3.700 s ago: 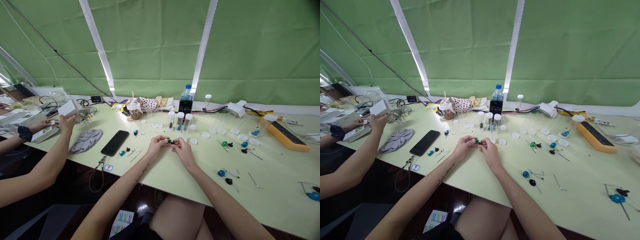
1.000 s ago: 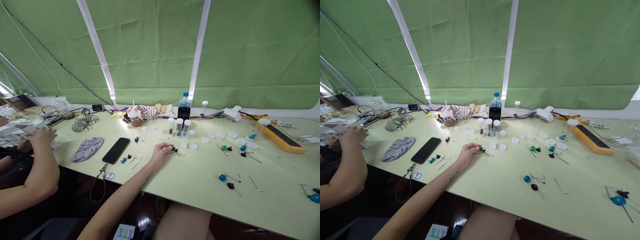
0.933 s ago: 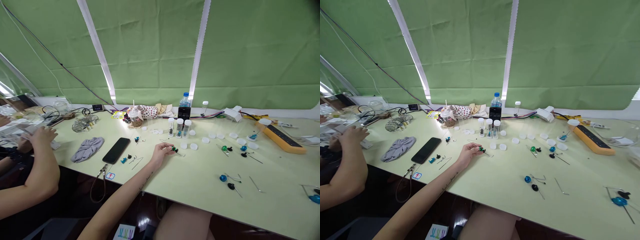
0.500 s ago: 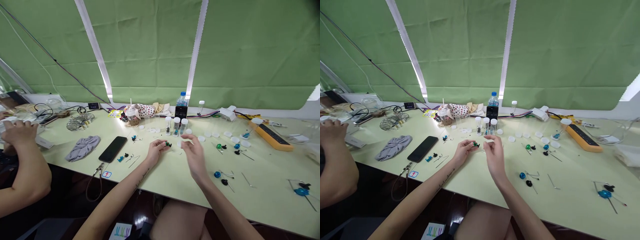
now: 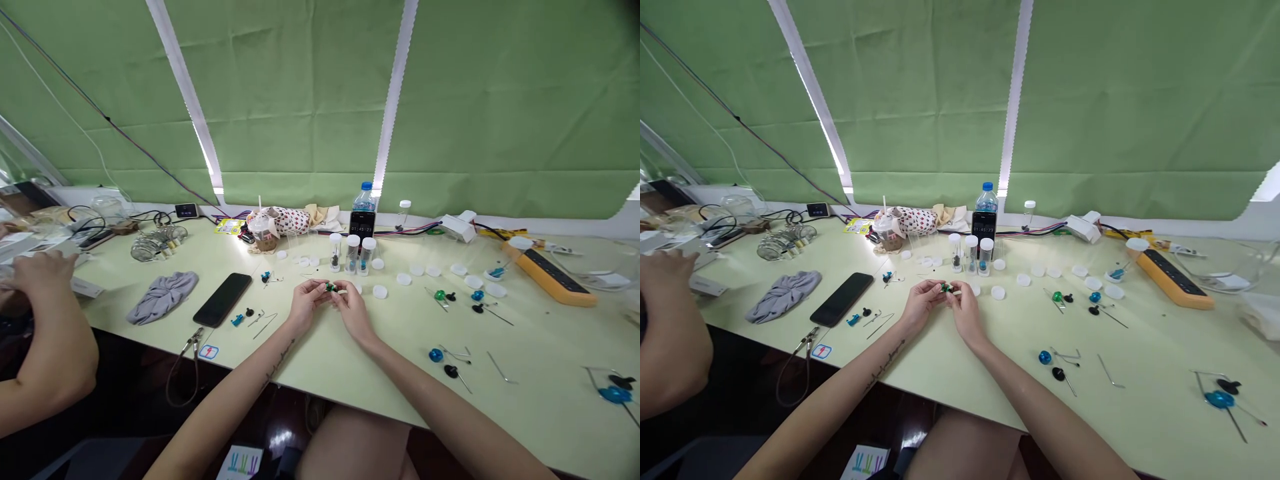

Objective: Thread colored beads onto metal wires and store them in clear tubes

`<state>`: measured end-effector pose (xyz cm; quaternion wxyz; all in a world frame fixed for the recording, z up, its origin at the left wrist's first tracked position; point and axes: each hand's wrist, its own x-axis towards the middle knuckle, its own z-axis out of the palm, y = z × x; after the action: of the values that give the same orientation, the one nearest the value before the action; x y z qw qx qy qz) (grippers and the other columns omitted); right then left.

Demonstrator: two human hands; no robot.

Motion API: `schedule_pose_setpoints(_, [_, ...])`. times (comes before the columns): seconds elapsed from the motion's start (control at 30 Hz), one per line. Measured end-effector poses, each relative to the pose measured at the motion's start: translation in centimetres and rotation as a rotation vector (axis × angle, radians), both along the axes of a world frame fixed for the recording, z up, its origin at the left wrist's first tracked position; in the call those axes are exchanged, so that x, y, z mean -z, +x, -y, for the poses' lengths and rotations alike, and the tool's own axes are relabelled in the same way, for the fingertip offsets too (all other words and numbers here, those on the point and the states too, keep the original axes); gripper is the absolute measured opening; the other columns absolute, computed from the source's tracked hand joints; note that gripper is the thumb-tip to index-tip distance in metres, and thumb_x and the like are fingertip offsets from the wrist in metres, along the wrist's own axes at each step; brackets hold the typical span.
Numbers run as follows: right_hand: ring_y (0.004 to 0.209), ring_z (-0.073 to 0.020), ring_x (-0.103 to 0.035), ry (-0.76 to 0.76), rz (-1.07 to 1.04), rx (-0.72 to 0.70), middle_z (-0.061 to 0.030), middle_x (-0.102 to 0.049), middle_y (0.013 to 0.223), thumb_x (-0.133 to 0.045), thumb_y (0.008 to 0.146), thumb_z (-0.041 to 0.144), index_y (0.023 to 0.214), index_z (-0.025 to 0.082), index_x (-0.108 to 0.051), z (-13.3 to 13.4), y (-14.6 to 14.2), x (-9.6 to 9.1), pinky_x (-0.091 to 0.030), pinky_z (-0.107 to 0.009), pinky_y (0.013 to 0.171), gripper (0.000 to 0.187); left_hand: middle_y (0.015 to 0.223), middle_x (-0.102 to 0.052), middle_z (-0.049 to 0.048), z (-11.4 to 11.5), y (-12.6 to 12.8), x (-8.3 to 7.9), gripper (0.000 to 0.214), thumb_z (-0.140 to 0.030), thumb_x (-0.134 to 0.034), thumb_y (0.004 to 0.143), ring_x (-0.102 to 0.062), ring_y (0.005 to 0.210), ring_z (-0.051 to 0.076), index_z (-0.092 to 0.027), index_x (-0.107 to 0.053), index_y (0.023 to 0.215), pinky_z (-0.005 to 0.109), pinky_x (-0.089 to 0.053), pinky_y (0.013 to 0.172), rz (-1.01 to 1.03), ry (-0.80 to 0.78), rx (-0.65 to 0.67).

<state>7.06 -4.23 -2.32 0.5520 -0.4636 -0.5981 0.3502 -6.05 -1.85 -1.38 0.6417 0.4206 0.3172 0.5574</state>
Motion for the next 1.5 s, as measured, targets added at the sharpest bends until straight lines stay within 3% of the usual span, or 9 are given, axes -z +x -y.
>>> schedule_pose_setpoints(0.13, [0.08, -0.0169, -0.056, 0.08, 0.06, 0.162, -0.0073, -0.057, 0.103, -0.04, 0.089, 0.039, 0.101, 0.021, -0.053, 1.0, 0.2, -0.7, -0.048, -0.033, 0.072, 0.025, 0.089, -0.069, 0.01, -0.2, 0.0, 0.1, 0.031, -0.032, -0.075, 0.065, -0.067, 0.079, 0.02, -0.012, -0.065, 0.087, 0.044, -0.049, 0.088, 0.02, -0.006, 0.0])
schedule_pose_setpoints(0.47, [0.066, -0.0148, -0.049, 0.082, -0.037, 0.252, -0.0009, -0.052, 0.078, -0.038, 0.09, 0.042, 0.094, 0.022, -0.049, 1.7, 0.7, -0.9, -0.042, -0.027, 0.061, 0.024, 0.089, -0.068, 0.0099, 0.0, -0.2, 0.1, 0.031, -0.032, -0.075, 0.065, -0.067, 0.078, 0.02, -0.011, -0.066, 0.087, 0.043, -0.049, 0.088, 0.036, -0.023, -0.027])
schedule_pose_setpoints(0.67, [0.066, -0.0121, -0.051, 0.1, -0.12, 0.474, -0.0119, -0.041, 0.12, -0.055, 0.08, 0.043, 0.117, 0.023, -0.035, 1.1, 1.6, -0.1, -0.05, -0.029, 0.059, 0.046, 0.089, -0.068, 0.0102, -0.1, -0.3, 0.3, 0.032, -0.031, -0.075, 0.065, -0.067, 0.08, 0.021, -0.011, -0.066, 0.087, 0.044, -0.049, 0.088, 0.041, -0.018, -0.016])
schedule_pose_setpoints(0.8, [0.051, -0.0094, -0.052, -0.052, -0.105, 0.327, -0.0196, -0.027, 0.139, -0.058, 0.076, 0.042, 0.131, 0.022, -0.028, -0.2, 1.7, 0.7, -0.05, -0.03, 0.039, 0.066, 0.09, -0.068, 0.0107, 0.0, -0.3, 0.3, 0.033, -0.032, -0.076, 0.064, -0.067, 0.079, 0.021, -0.01, -0.066, 0.086, 0.045, -0.049, 0.088, 0.05, -0.016, -0.014])
schedule_pose_setpoints(0.97, [0.039, -0.0058, -0.052, -0.161, -0.016, 0.288, -0.0147, -0.045, 0.132, -0.056, 0.075, 0.036, 0.131, 0.022, -0.033, -1.8, 2.1, 0.6, -0.048, -0.026, 0.031, 0.062, 0.091, -0.068, 0.0114, 0.1, -0.4, 0.2, 0.033, -0.032, -0.076, 0.064, -0.067, 0.081, 0.022, -0.01, -0.067, 0.087, 0.045, -0.049, 0.089, 0.048, -0.019, -0.011])
schedule_pose_setpoints(1.1, [0.036, -0.0062, -0.052, -0.206, 0.004, 0.232, -0.0102, -0.059, 0.114, -0.056, 0.074, 0.036, 0.112, 0.019, -0.049, -2.5, 2.6, 0.6, -0.047, -0.024, 0.03, 0.042, 0.089, -0.068, 0.0113, 0.0, -0.3, 0.3, 0.031, -0.031, -0.075, 0.065, -0.067, 0.081, 0.022, -0.009, -0.067, 0.087, 0.045, -0.049, 0.088, 0.055, -0.02, -0.012])
schedule_pose_setpoints(1.27, [0.034, -0.0051, -0.051, -0.213, 0.003, 0.184, -0.0084, -0.062, 0.109, -0.06, 0.071, 0.038, 0.104, 0.019, -0.052, -3.0, 2.8, 0.7, -0.045, -0.022, 0.028, 0.038, 0.086, -0.068, 0.0114, -0.1, -0.1, 0.4, 0.03, -0.03, -0.074, 0.067, -0.066, 0.081, 0.022, -0.009, -0.066, 0.087, 0.045, -0.05, 0.087, 0.042, -0.003, -0.01])
schedule_pose_setpoints(1.4, [0.036, -0.0065, -0.052, -0.231, -0.008, 0.171, -0.0085, -0.065, 0.098, -0.063, 0.07, 0.038, 0.115, 0.018, -0.048, -2.6, 2.8, 0.5, -0.047, -0.022, 0.03, 0.052, 0.088, -0.068, 0.0113, -0.1, -0.2, 0.4, 0.03, -0.029, -0.074, 0.067, -0.066, 0.081, 0.022, -0.009, -0.066, 0.087, 0.045, -0.049, 0.087, 0.046, -0.01, -0.019])
schedule_pose_setpoints(1.5, [0.039, -0.0059, -0.052, -0.164, -0.037, 0.221, -0.0106, -0.06, 0.109, -0.061, 0.072, 0.041, 0.127, 0.021, -0.039, -1.3, 2.8, 0.0, -0.046, -0.022, 0.032, 0.062, 0.089, -0.068, 0.0108, -0.1, -0.3, 0.3, 0.03, -0.029, -0.074, 0.067, -0.067, 0.08, 0.022, -0.009, -0.066, 0.087, 0.044, -0.05, 0.087, 0.058, -0.016, -0.027])
